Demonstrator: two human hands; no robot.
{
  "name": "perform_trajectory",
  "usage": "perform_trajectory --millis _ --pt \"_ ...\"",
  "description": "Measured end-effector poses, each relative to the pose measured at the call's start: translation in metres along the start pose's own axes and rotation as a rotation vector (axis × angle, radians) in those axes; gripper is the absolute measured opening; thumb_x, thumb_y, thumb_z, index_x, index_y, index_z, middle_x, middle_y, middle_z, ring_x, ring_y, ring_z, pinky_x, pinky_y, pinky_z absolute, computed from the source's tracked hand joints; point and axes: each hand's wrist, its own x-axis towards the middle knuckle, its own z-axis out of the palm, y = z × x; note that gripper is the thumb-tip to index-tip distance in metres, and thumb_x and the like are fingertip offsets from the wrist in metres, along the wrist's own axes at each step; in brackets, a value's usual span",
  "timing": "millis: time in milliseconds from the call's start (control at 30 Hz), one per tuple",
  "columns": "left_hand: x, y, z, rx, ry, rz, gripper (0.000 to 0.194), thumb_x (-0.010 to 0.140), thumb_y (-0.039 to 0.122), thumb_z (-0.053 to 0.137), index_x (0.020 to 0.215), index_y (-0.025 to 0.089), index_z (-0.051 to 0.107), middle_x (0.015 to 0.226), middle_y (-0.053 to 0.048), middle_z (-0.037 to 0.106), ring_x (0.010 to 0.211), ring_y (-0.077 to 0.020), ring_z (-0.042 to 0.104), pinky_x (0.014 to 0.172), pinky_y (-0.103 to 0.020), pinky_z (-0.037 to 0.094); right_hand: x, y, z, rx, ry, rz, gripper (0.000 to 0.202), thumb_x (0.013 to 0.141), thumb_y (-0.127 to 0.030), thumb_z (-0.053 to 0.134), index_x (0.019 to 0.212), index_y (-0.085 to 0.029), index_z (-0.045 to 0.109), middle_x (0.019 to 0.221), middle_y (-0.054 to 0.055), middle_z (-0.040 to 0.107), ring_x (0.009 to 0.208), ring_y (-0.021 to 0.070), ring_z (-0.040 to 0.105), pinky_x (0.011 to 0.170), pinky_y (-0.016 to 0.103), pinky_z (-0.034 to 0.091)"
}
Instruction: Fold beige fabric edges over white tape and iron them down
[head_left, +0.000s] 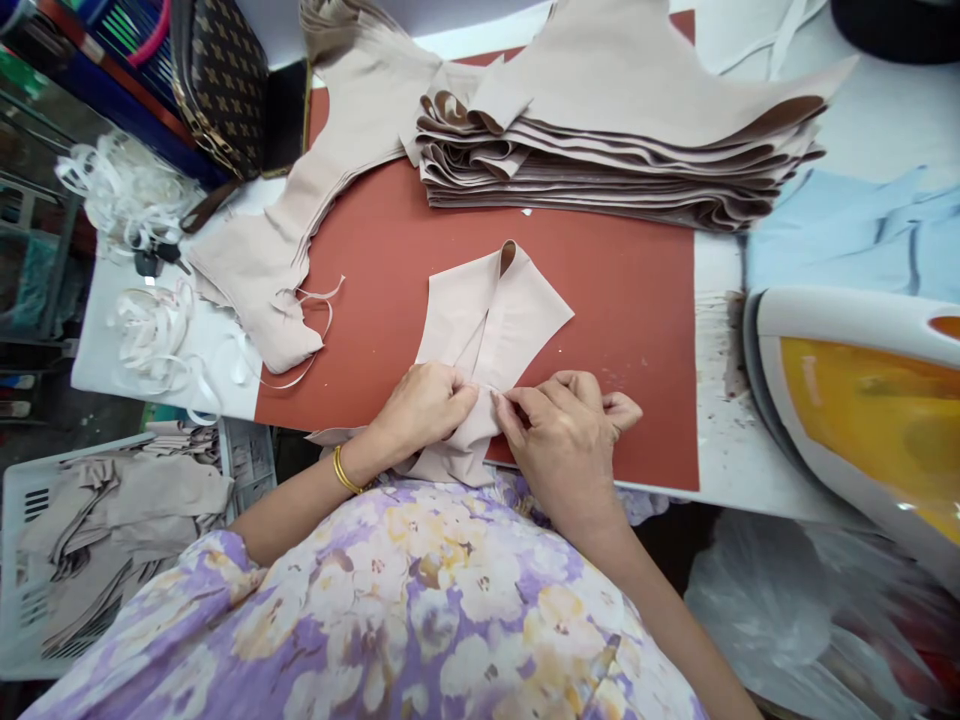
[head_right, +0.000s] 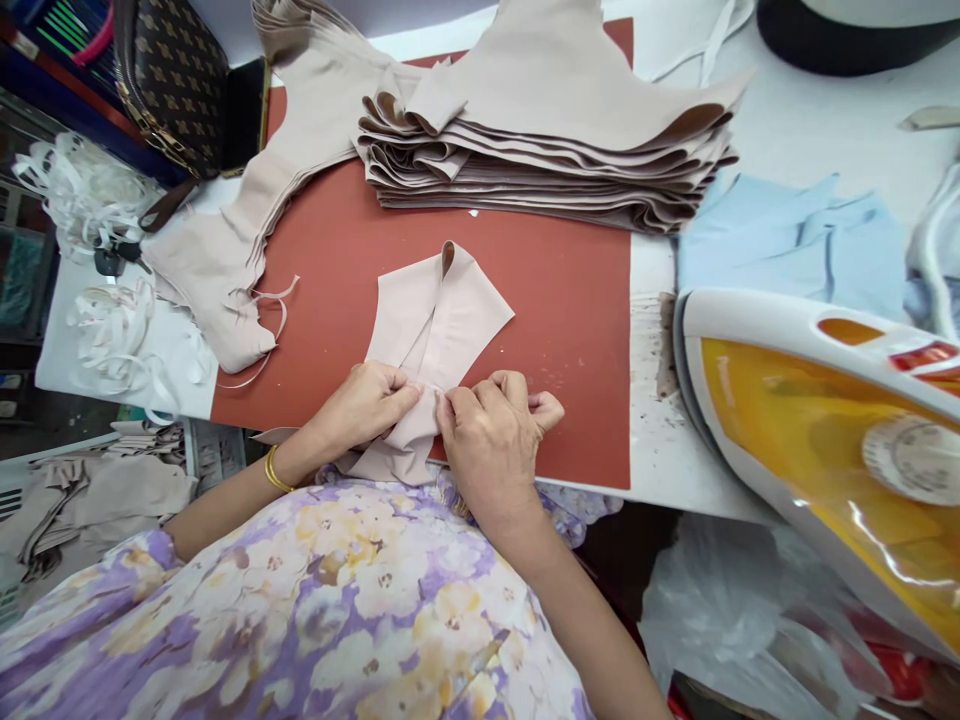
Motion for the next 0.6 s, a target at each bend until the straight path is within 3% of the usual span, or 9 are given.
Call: perform_trajectory --millis 267,367,500,600 --pt "-0.002 0.001 0.003 0.062 0.035 0.016 0.042 0.087 0.03 0.048 0.047 0.018 0.041 0.042 0.002 0.042 0.049 -0.0107 0.036 0.053 -0.026 0.026 0.002 0.0 0.002 -0.011 0.017 0.015 0.026 0.089 -0.025 0.061 0.064 -0.019 0.062 0.064 0.001 0.064 0.088 0.0208 0.049 0.081 0.042 0.018" --pt "-0.005 0.002 0.004 0.153 0.087 0.025 0.045 0.089 0.036 0.05 0.048 0.018 0.043 0.045 0.002 0.041 0.05 -0.0109 0.035 0.055 -0.028 0.026 0.0 0.0 0.001 0.003 0.012 0.011 0.025 0.09 -0.026 0.06 0.066 -0.019 0.064 0.065 0.002 0.064 0.088 0.0209 0.048 0.081 0.042 0.018" --pt "-0.015 -0.003 -0.001 0.248 0.164 0.016 0.041 0.089 0.043 0.055 0.058 0.017 0.056 0.055 -0.002 0.056 0.055 -0.0139 0.048 0.058 -0.028 0.033 0.0 0.0 -0.002 0.007 0.009 0.005 0.023 0.09 -0.026 0.062 0.069 -0.019 0.067 0.067 0.002 0.066 0.089 0.0211 0.05 0.081 0.042 0.017" --pt "-0.023 -0.015 -0.002 0.225 0.276 0.184 0.02 0.086 0.032 0.061 0.075 0.016 0.065 0.068 -0.004 0.065 0.062 -0.0148 0.058 0.063 -0.026 0.041 0.0 0.001 -0.005 0.046 -0.052 0.018 0.02 0.09 -0.027 0.062 0.074 -0.02 0.07 0.071 0.002 0.068 0.092 0.0221 0.051 0.08 0.041 0.017"
